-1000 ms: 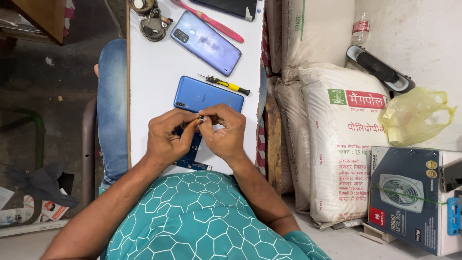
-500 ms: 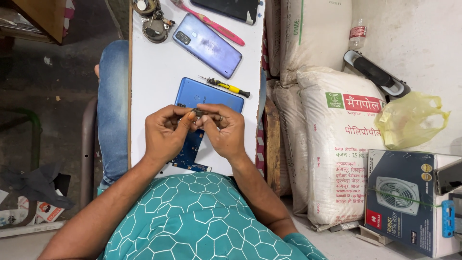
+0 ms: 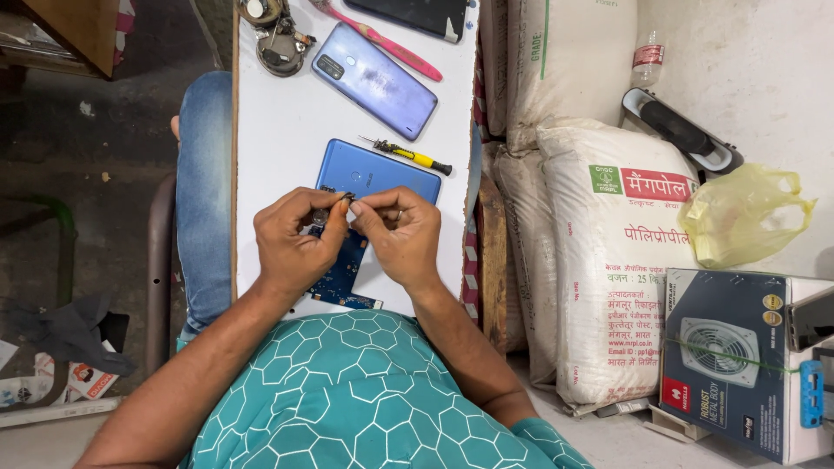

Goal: The person sits at a small white work board and repairs a disassembled smartphone, picking up and fitting small components and screws onto the exposed motherboard by hand. They use a screwdriver on the board and handle the phone body, battery, and back cover while working through the parts laid out on the board.

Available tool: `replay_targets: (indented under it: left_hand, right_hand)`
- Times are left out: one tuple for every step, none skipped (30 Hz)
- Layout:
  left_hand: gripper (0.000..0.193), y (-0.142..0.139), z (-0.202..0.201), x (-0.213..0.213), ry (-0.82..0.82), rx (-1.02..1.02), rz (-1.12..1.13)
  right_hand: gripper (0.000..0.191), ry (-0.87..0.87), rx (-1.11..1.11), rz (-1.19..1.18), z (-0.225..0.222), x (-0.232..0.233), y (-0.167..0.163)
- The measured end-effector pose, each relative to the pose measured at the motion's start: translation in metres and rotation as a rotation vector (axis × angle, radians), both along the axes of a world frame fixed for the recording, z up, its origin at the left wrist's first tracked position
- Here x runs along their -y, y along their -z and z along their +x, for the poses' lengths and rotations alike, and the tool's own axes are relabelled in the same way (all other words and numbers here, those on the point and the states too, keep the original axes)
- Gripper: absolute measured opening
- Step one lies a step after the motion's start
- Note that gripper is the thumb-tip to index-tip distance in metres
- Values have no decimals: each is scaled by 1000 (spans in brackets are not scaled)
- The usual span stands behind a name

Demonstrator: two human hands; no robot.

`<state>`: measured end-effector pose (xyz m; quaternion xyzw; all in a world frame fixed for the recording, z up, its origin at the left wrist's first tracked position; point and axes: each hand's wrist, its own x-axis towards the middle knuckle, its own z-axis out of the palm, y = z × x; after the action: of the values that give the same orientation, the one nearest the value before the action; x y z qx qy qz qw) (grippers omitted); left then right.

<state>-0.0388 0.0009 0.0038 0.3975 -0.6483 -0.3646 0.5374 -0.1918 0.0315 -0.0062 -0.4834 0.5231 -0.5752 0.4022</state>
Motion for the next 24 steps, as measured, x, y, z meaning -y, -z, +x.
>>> replay_targets:
  left_hand:
    - [8, 0, 0, 0, -1, -15, 3]
    - [9, 1, 0, 0, -1, -30, 5]
    - [9, 2, 0, 1, -1, -45, 7]
    - [10, 3, 0, 1, 32, -128, 113]
    - [11, 4, 0, 2, 63, -211, 219]
    - [12, 6, 0, 3, 96, -294, 325]
    - [12, 7, 0, 4, 114, -342, 362]
    - [12, 8, 1, 4, 134, -392, 398]
    - [12, 9, 1, 5, 154, -441, 434]
    - [13, 10, 1, 5, 178, -491, 474]
    - [13, 10, 1, 5, 200, -542, 515]
    - [13, 10, 1, 5, 222, -593, 555]
    - [14, 10, 1, 6, 227, -619, 585]
    - [15, 10, 1, 6, 230, -646, 614]
    - [15, 11, 1, 7, 233, -672, 643]
    - [16, 11, 2, 8, 241, -691, 667]
    - [16, 11, 2, 8, 250, -710, 691]
    - [16, 11, 3, 9, 259, -729, 714]
    - [17, 11, 3, 9, 266, -733, 712]
    - [17, 11, 3, 10, 274, -736, 710]
    - [17, 11, 4, 10, 283, -740, 708]
    - [17, 11, 3, 10, 284, -737, 709]
    - [18, 12, 4, 11, 284, -733, 711]
    - [18, 12, 3, 11, 284, -730, 713]
  right_hand:
    - [7, 11, -53, -38, 2, -1, -2]
    - [7, 24, -107, -76, 4, -1, -4]
    - [9, 65, -260, -184, 5, -2, -6]
    - [10, 105, -413, -292, 6, -4, -8]
    - [12, 142, -565, -399, 7, -4, -10]
    - [13, 148, -601, -439, 7, -4, -12]
    - [14, 154, -638, -478, 5, -2, -13]
    - [14, 161, -676, -519, 3, -1, -14]
    - [14, 158, -693, -545, 1, 1, -14]
    - [14, 155, -710, -570, -1, 3, -14]
    - [13, 150, -726, -593, -3, 3, -13]
    - [14, 144, -715, -587, -4, 2, -12]
    - [14, 137, -705, -582, -5, 2, -11]
    - [14, 130, -694, -577, -5, 2, -10]
    - [15, 124, -648, -550, -6, 2, -9]
    - [16, 118, -602, -522, -5, 0, -8]
    - [16, 113, -555, -495, -5, 0, -6]
    - [16, 104, -509, -477, -5, -1, -5]
    - [16, 97, -463, -459, -6, -1, -5]
    - [17, 90, -418, -441, -6, -1, -4]
    - [16, 83, -363, -401, -6, -2, -2]
    - [16, 76, -309, -362, -7, -2, -1]
    - [16, 69, -254, -323, -7, -2, 0]
    - [16, 67, -226, -305, -7, -2, 2]
